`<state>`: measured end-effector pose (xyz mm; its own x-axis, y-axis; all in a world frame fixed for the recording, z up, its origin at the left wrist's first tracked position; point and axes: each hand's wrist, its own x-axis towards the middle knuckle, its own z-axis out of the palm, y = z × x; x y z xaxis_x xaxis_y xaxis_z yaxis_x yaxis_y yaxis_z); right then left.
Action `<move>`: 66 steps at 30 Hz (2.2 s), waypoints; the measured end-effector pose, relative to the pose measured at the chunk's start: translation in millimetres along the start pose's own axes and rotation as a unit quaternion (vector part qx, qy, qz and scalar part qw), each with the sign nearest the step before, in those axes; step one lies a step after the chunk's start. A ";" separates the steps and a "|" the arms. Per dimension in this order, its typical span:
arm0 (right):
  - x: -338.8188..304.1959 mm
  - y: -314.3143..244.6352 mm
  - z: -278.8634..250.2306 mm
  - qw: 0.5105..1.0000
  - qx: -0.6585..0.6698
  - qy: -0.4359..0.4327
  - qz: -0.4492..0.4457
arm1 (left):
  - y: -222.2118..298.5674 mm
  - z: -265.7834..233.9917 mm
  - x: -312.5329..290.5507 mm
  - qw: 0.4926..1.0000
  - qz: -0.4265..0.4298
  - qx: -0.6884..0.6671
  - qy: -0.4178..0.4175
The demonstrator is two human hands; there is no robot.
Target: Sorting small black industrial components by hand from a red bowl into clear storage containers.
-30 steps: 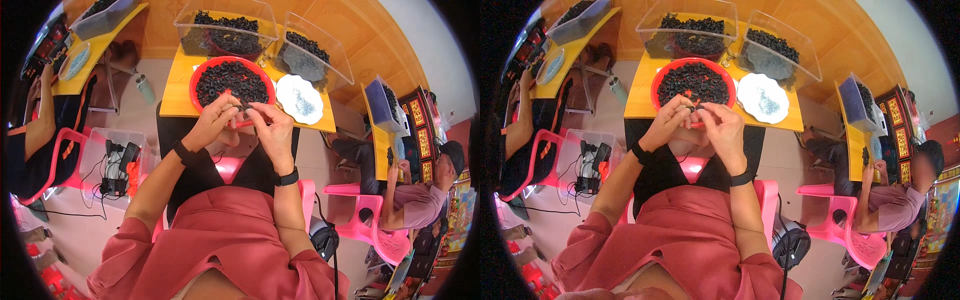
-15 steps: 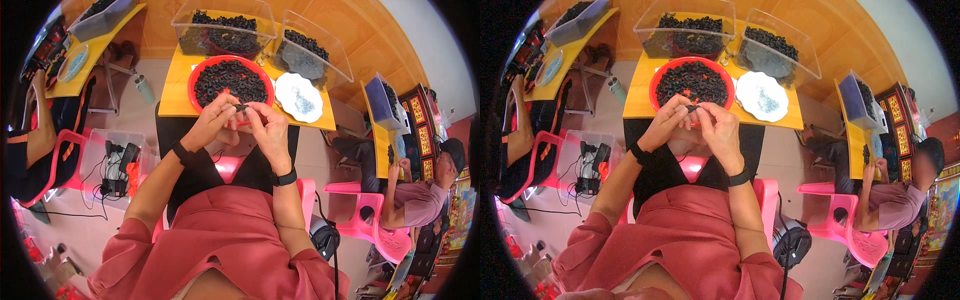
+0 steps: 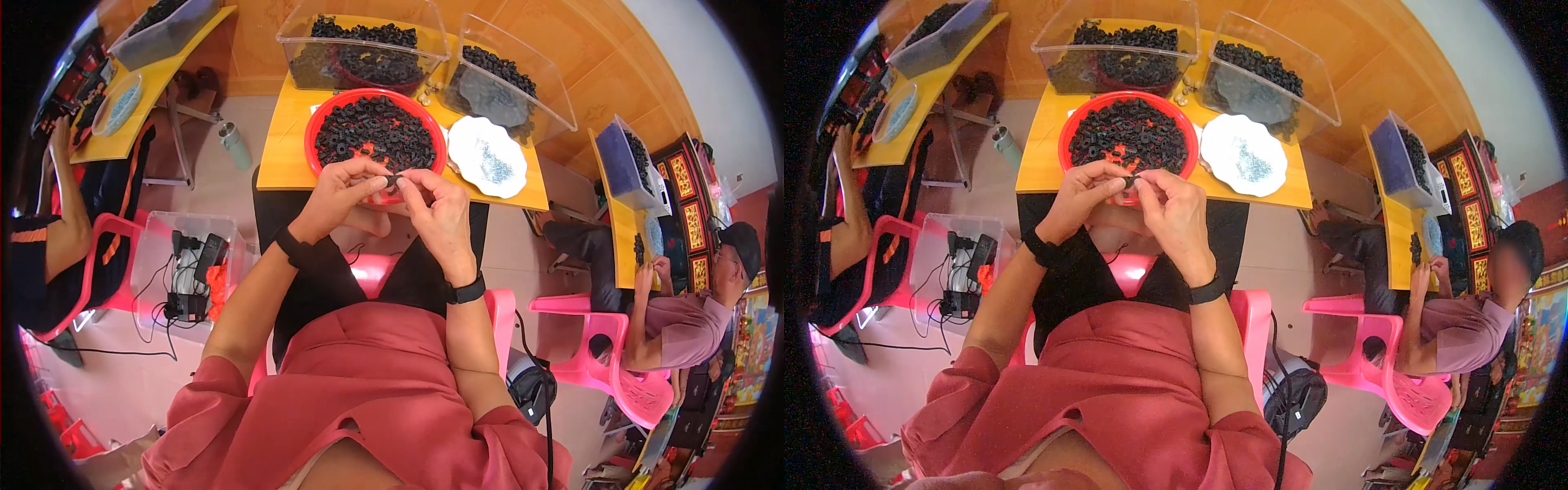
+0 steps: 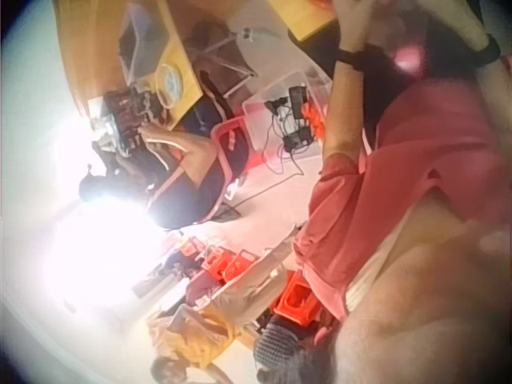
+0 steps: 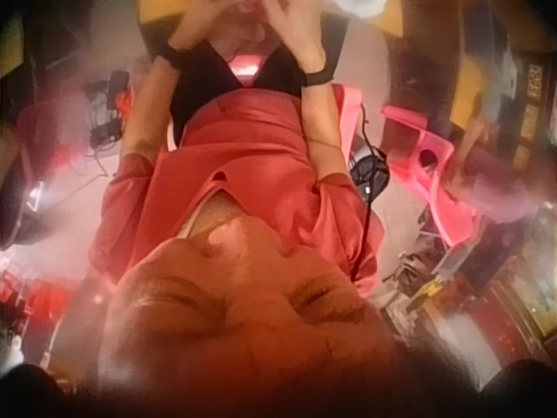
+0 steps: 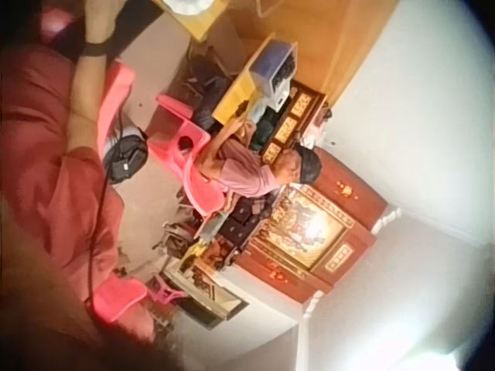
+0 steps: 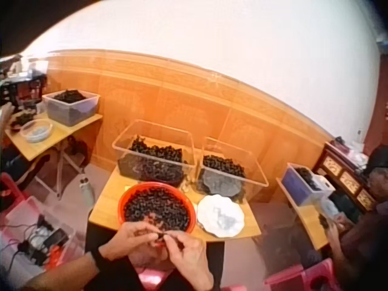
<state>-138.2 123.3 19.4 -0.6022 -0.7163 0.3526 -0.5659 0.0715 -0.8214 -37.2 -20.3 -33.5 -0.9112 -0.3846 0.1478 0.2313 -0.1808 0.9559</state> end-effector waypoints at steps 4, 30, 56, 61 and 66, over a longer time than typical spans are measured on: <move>0.9 0.4 -2.0 1.000 -0.014 0.007 -0.010 | 3.3 3.3 -0.4 1.000 -0.015 -0.011 0.002; 34.5 -69.1 -21.1 0.940 -0.224 -0.202 -0.157 | 43.9 19.7 -43.2 0.995 -0.002 -0.079 0.065; 25.6 -80.0 -10.8 0.933 -0.256 -0.183 -0.175 | 35.9 18.0 -51.0 0.989 -0.011 -0.101 0.103; 20.0 -76.8 -2.9 0.920 -0.293 -0.183 -0.185 | 36.1 17.6 -50.6 0.987 -0.001 -0.105 0.125; 5.5 -69.3 8.0 0.914 -0.300 -0.133 -0.240 | 38.5 15.8 -49.8 0.981 0.009 -0.129 0.147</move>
<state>-97.8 108.9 74.7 -0.0898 -0.9027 0.4209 -0.9837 0.0143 -0.1793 11.7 6.2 -0.1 -0.7766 -0.6281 0.0487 0.3600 -0.3791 0.8525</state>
